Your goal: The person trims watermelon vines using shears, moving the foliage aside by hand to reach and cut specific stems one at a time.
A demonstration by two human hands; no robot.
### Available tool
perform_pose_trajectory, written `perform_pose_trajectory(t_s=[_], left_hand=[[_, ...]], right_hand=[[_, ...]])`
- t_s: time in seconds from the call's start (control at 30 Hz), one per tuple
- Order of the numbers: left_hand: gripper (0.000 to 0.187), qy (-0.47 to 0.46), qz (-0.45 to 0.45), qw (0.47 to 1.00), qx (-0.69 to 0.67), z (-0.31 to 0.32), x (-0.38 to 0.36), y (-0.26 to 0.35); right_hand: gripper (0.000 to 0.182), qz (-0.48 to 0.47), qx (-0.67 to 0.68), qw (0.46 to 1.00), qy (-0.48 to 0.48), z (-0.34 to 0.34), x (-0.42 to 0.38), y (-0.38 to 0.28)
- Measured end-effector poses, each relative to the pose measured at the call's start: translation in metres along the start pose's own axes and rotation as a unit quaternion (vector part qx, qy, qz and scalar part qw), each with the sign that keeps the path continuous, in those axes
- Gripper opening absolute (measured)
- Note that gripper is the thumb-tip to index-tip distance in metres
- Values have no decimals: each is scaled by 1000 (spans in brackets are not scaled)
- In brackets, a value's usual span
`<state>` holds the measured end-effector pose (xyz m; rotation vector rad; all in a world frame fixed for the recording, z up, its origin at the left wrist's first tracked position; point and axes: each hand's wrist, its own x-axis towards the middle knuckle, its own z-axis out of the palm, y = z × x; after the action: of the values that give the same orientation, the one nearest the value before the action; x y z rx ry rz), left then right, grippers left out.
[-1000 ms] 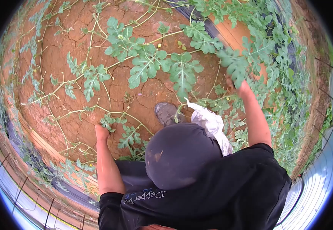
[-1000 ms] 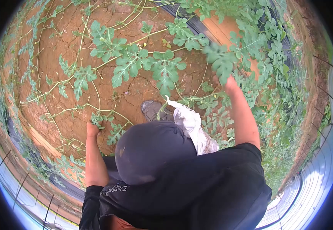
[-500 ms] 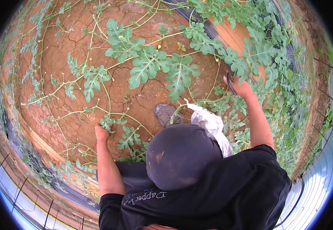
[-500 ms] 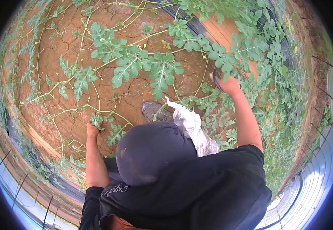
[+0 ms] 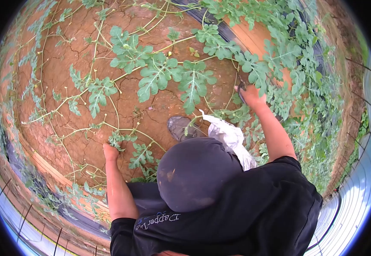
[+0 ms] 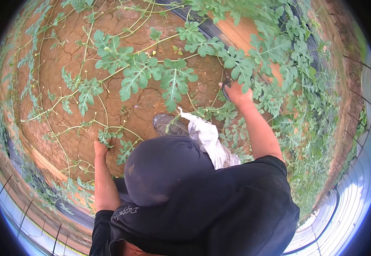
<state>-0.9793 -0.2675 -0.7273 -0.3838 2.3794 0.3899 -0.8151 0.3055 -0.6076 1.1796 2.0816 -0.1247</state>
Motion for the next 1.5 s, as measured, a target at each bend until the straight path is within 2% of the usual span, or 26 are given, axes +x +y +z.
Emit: perform_pose_trajectory(t_s=[0.03,0.07,0.17,0.3,0.37,0.4,0.47,0.5,0.57,0.6,0.67,0.73,0.8,0.87,0.93,1.03,1.07,1.13,1.17,1.2,1.23,1.27,1.33,1.37,1.43,1.5], left_hand=[[68,-7,-5,1000,-3,-1,1,0],[68,-14,-11,1000,-6,-1,2,-1],[66,-3,24,999,-39,2,3,-6],[64,-13,21,999,-45,5,11,-14],[63,-11,8,998,-60,4,10,-12],[63,-13,12,998,-58,4,14,-13],[65,-23,14,999,-26,6,22,-23],[65,-24,17,999,-24,8,26,-27],[66,-28,-6,999,-38,10,27,-30],[67,-29,-14,999,-43,11,28,-31],[68,-26,-17,999,-35,10,28,-30],[69,-40,-21,998,-31,8,29,-29],[69,-54,-22,998,-31,6,31,-33],[69,-53,15,998,-43,11,35,-40],[69,-24,12,999,-42,11,26,-28],[71,-44,-20,996,-71,0,9,-8],[71,-44,-20,996,-70,1,11,-9],[68,-50,-27,998,-41,4,24,-23],[68,-47,-27,998,-40,12,34,-38],[48,-24,34,998,-56,24,49,-57],[37,-10,65,996,-66,21,44,-54],[27,3,95,993,-75,19,39,-50],[25,-78,77,976,-187,-10,-9,1],[25,-76,82,976,-189,-11,-6,-7],[42,-100,-43,975,-192,-17,-8,-30],[39,-85,-46,977,-191,-12,-35,-19]], right_hand=[[74,21,51,997,-59,3,2,0],[74,24,52,997,-58,7,0,2],[75,-45,29,997,-47,15,-25,-5],[78,-39,47,998,-33,29,-30,5],[77,21,225,974,19,43,-18,33],[77,25,228,973,20,54,-9,52],[68,140,468,872,-20,67,4,85],[68,141,470,871,-19,70,2,94],[59,184,688,701,-36,61,-16,101],[59,185,688,701,-35,62,-19,102],[56,208,720,660,-55,66,-23,102],[53,215,708,671,-47,74,-26,90],[49,159,674,722,15,78,-33,65],[48,112,583,804,32,90,-32,42],[48,-5,456,888,54,97,-37,10],[45,-139,347,926,62,55,-71,-48],[43,-194,313,926,81,54,-73,-64],[38,-280,307,910,13,38,-80,-91],[36,-339,301,891,27,47,-77,-104],[34,-397,293,869,44,54,-73,-116],[32,-442,270,854,50,51,-76,-126],[32,-471,260,843,15,46,-77,-137],[31,-547,247,800,15,50,-78,-158],[31,-548,247,799,20,51,-79,-168],[29,-604,210,767,48,51,-80,-185],[28,-613,200,764,36,49,-74,-198]])
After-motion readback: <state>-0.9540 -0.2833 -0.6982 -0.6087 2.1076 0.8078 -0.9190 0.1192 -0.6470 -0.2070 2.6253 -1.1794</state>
